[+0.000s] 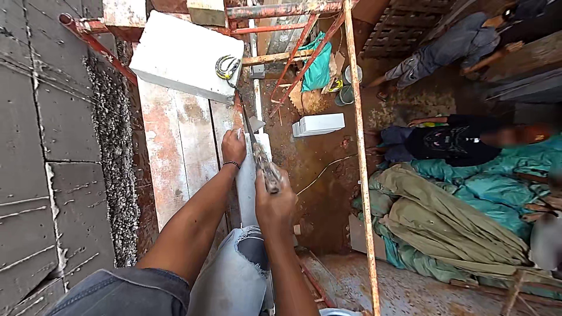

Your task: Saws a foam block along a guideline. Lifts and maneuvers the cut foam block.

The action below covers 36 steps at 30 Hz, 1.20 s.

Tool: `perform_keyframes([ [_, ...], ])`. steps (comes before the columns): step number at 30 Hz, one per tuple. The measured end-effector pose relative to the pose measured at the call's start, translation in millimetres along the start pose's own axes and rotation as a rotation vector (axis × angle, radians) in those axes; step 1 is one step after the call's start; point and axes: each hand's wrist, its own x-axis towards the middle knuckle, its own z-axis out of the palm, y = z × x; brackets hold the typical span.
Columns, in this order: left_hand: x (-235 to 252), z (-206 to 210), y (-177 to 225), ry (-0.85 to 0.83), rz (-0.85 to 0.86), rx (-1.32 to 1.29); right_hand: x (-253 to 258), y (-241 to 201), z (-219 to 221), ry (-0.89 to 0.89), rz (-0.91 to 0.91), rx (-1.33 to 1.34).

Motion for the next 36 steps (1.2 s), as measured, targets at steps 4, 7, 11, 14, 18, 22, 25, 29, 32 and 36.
perform_keyframes([
  [4, -3, 0, -4, 0.016, 0.027, 0.023, -55, 0, -57, -0.012, -0.045, -0.048],
  [7, -1, 1, -2, 0.030, 0.024, 0.013, -129, -8, -123, 0.016, -0.037, 0.016],
  [11, 0, 4, -4, 0.031, 0.022, 0.037, -70, -1, -64, 0.023, -0.039, 0.009],
  [14, -2, -3, 4, 0.006, 0.010, 0.024, -2, 6, 6, -0.014, 0.010, -0.009],
  [18, -2, 1, -1, 0.019, 0.027, 0.037, -75, 2, -70, -0.015, -0.041, -0.071],
  [22, -1, 3, -3, 0.040, 0.019, 0.045, -127, -9, -120, 0.005, -0.024, -0.019],
  [25, -5, 5, -2, 0.033, 0.030, 0.052, -52, 5, -38, 0.018, -0.039, -0.071],
  [29, 2, -5, 4, 0.027, 0.016, 0.041, -16, 14, -16, -0.074, 0.016, -0.043],
  [32, 3, 0, 5, 0.012, 0.033, 0.045, -105, 13, -102, -0.037, -0.069, -0.070],
  [36, 1, 2, -2, 0.045, 0.020, 0.049, -128, 8, -126, -0.038, -0.038, -0.023],
])
